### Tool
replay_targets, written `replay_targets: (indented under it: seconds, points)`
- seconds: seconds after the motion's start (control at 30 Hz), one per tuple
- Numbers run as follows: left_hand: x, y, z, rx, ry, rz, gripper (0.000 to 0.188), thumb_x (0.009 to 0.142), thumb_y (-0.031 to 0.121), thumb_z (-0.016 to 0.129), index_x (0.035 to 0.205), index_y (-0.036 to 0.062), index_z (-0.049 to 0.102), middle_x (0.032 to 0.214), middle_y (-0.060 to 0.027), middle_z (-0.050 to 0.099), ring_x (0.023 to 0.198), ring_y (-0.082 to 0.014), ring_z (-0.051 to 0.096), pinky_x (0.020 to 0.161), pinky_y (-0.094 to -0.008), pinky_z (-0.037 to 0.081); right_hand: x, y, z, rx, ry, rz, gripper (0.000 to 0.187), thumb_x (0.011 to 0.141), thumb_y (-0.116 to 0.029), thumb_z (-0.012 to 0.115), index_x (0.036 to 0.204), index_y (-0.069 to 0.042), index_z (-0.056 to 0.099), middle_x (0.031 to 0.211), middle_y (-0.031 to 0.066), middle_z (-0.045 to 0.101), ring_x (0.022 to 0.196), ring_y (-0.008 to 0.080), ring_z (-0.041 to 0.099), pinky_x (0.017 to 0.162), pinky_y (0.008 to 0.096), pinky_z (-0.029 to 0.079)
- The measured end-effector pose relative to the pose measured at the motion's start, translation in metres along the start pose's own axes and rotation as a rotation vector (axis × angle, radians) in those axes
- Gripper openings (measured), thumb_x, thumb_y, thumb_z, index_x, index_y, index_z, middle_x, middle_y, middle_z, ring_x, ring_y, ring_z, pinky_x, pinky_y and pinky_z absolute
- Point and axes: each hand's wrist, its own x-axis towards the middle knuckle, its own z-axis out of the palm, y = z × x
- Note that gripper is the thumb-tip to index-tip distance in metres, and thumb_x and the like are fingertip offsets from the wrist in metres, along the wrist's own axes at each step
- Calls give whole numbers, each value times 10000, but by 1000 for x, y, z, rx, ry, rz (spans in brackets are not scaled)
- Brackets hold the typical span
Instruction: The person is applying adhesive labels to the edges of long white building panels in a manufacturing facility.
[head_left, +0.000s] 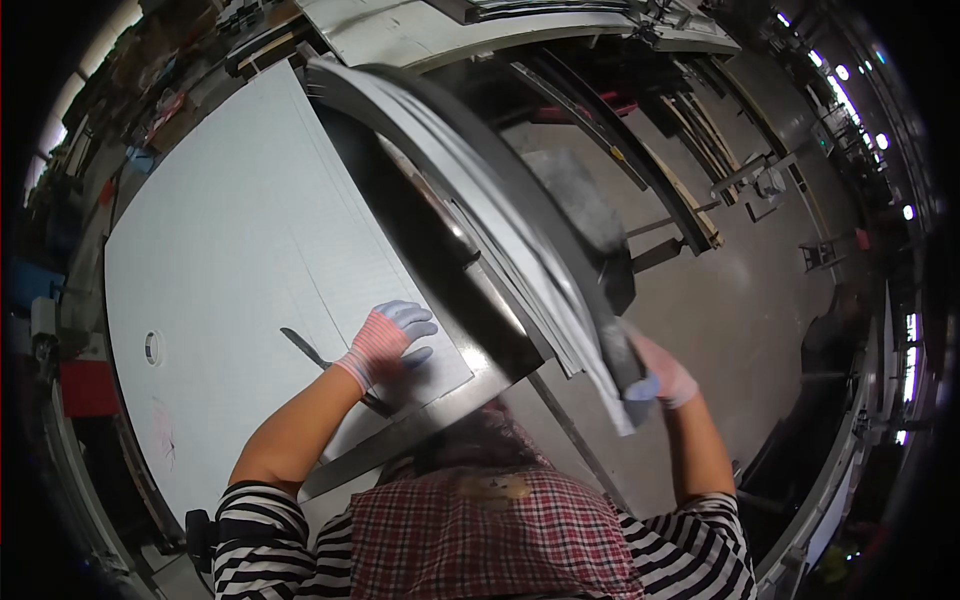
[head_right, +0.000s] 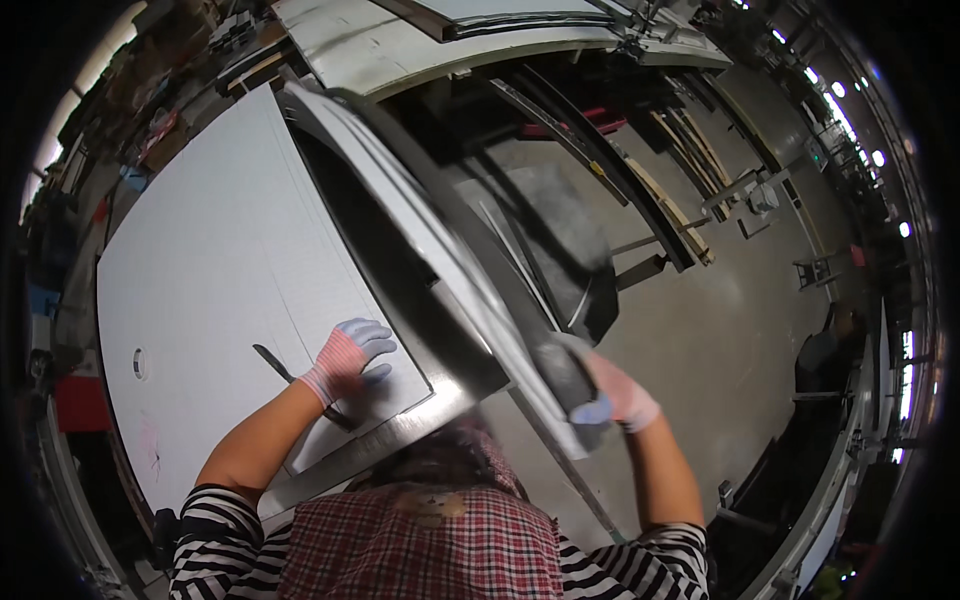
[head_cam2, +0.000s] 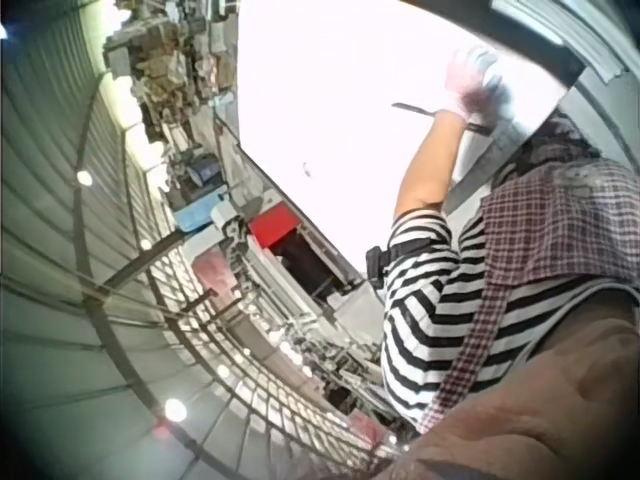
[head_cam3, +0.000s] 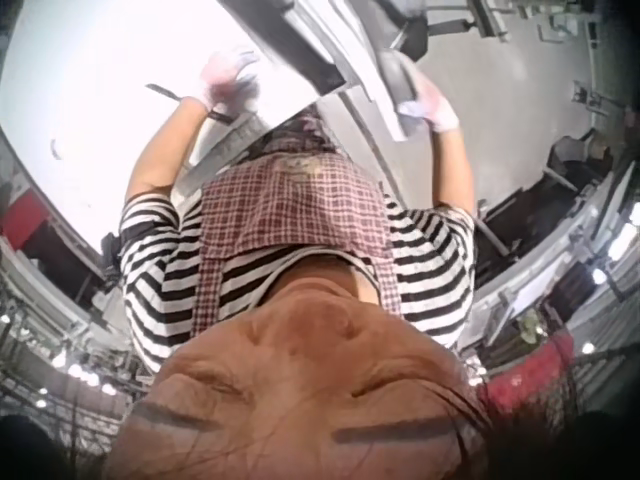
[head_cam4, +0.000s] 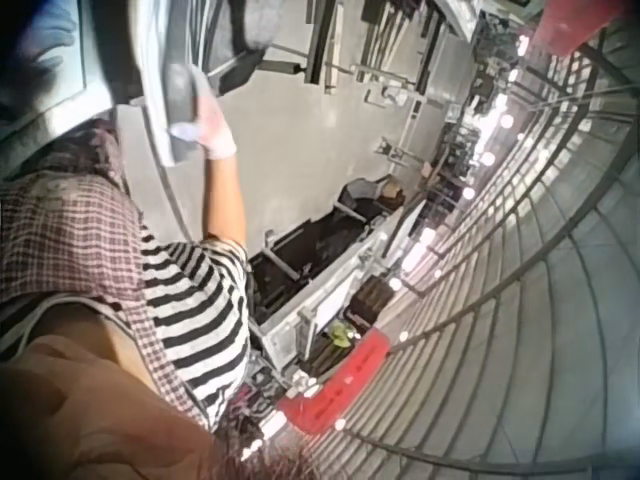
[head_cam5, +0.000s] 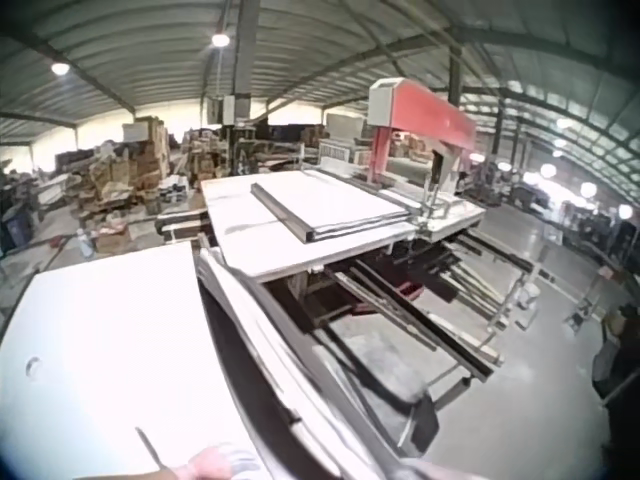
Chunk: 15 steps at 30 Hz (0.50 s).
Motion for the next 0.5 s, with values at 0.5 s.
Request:
replay_targets:
  seconds: [0.5]
  points:
    - [9, -3, -4, -11, 4, 12, 421, 734, 303, 703, 1092, 100, 610, 1108, -116, 613, 1013, -329, 602, 899, -464, 497, 193, 149, 4, -514, 441, -127, 740, 843, -414, 710, 1387, 20, 456, 1385, 254, 501, 1285, 395, 480, 1093, 409, 383]
